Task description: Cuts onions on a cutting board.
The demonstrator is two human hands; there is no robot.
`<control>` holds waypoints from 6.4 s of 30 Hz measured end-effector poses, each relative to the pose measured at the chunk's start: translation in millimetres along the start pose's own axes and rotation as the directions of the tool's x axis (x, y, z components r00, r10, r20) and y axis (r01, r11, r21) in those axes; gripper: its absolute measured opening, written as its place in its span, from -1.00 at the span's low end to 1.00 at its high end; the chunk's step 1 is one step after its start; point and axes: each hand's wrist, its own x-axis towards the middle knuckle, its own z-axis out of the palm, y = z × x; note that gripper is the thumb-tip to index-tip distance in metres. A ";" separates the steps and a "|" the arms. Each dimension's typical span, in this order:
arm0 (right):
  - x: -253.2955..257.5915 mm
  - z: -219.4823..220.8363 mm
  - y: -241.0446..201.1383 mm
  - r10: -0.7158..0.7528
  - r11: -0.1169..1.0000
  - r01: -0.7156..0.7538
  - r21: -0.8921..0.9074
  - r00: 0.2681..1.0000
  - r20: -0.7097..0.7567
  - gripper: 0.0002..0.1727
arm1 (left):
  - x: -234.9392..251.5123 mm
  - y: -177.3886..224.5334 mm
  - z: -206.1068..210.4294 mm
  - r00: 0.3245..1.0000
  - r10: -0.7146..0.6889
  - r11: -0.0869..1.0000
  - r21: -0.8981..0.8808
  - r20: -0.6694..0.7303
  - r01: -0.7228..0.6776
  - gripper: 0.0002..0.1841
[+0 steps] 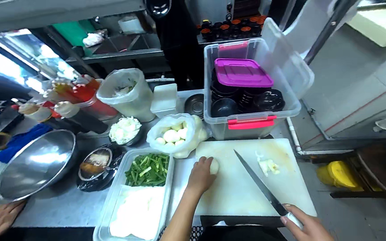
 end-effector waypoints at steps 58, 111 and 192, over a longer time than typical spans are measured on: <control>1.8 20.2 5.6 0.295 0.951 -0.305 -0.039 0.942 -0.161 -0.47 | 28.7 77.2 24.5 0.875 0.483 0.875 0.018 0.016 -0.484 -0.60; 29.5 12.0 -10.0 0.205 0.854 -0.296 -0.428 0.947 -0.247 -0.56 | -14.1 90.1 86.6 0.707 0.629 0.778 0.263 -0.324 -0.571 -0.60; 99.6 27.7 -88.8 0.267 0.862 -0.072 -0.502 0.907 0.327 -0.61 | 0.6 21.0 9.5 0.953 0.187 0.982 -0.072 0.238 -0.175 -0.56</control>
